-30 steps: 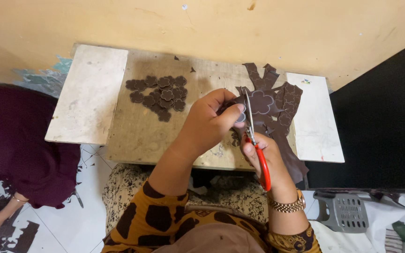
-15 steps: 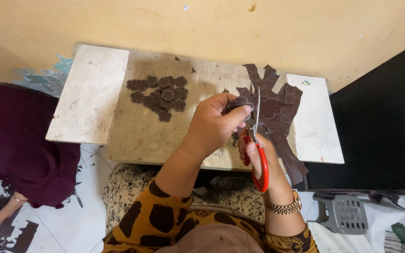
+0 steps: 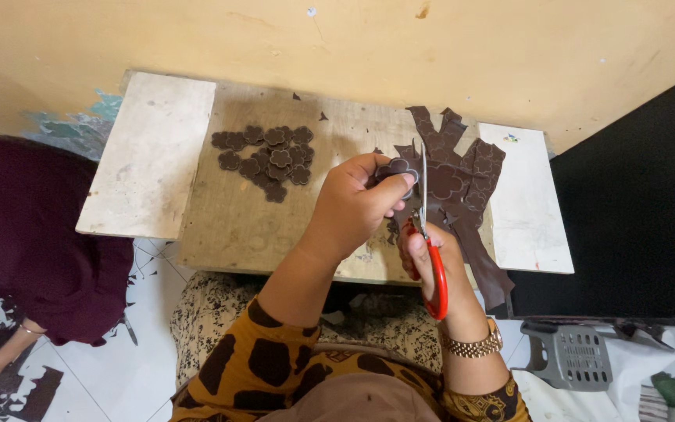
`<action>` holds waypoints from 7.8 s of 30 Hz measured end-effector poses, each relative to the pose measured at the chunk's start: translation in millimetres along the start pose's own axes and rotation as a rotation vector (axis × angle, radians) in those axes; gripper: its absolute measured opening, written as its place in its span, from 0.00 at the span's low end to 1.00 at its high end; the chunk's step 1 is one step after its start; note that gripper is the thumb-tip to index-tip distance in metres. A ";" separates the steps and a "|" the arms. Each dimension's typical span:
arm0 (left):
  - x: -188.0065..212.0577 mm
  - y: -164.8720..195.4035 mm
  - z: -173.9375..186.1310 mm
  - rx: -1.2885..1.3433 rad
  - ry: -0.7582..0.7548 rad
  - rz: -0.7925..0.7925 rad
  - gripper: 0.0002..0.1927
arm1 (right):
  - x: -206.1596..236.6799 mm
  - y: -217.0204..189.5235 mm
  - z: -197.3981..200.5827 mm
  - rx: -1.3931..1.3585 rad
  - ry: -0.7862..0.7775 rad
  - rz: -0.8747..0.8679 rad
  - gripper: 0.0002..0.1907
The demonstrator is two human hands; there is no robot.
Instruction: The person cuts flower-shaped pieces from brown leather strips using red-handled scissors, following drawn outlines. They cut one piece at a time, place finished flower cutouts in a pile on the workbench, and set scraps aside while continuing along the strip.
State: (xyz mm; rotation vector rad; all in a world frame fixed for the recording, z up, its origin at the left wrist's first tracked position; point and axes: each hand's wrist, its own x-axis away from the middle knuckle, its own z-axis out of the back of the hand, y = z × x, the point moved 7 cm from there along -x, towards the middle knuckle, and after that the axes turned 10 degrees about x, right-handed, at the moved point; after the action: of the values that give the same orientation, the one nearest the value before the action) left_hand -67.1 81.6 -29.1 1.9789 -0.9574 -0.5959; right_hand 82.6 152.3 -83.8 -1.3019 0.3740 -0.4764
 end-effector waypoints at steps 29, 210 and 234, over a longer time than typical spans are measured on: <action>4.3 22.3 -5.8 -0.285 -0.038 -0.222 0.11 | 0.5 -22.6 -0.2 0.093 0.011 0.066 0.33; -9.4 2.7 24.3 -0.143 -0.001 -0.041 0.09 | -7.6 21.8 2.7 0.086 0.015 -0.136 0.27; -36.4 -18.7 195.8 -0.575 0.731 -0.103 0.31 | -41.4 151.4 -29.7 0.373 0.090 -0.237 0.17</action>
State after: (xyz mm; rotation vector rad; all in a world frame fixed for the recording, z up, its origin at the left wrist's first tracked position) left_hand -217.3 23.6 -147.9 1.5305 -0.1951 -0.1345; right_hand 51.0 179.1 -238.1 -0.9665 0.1927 -0.7681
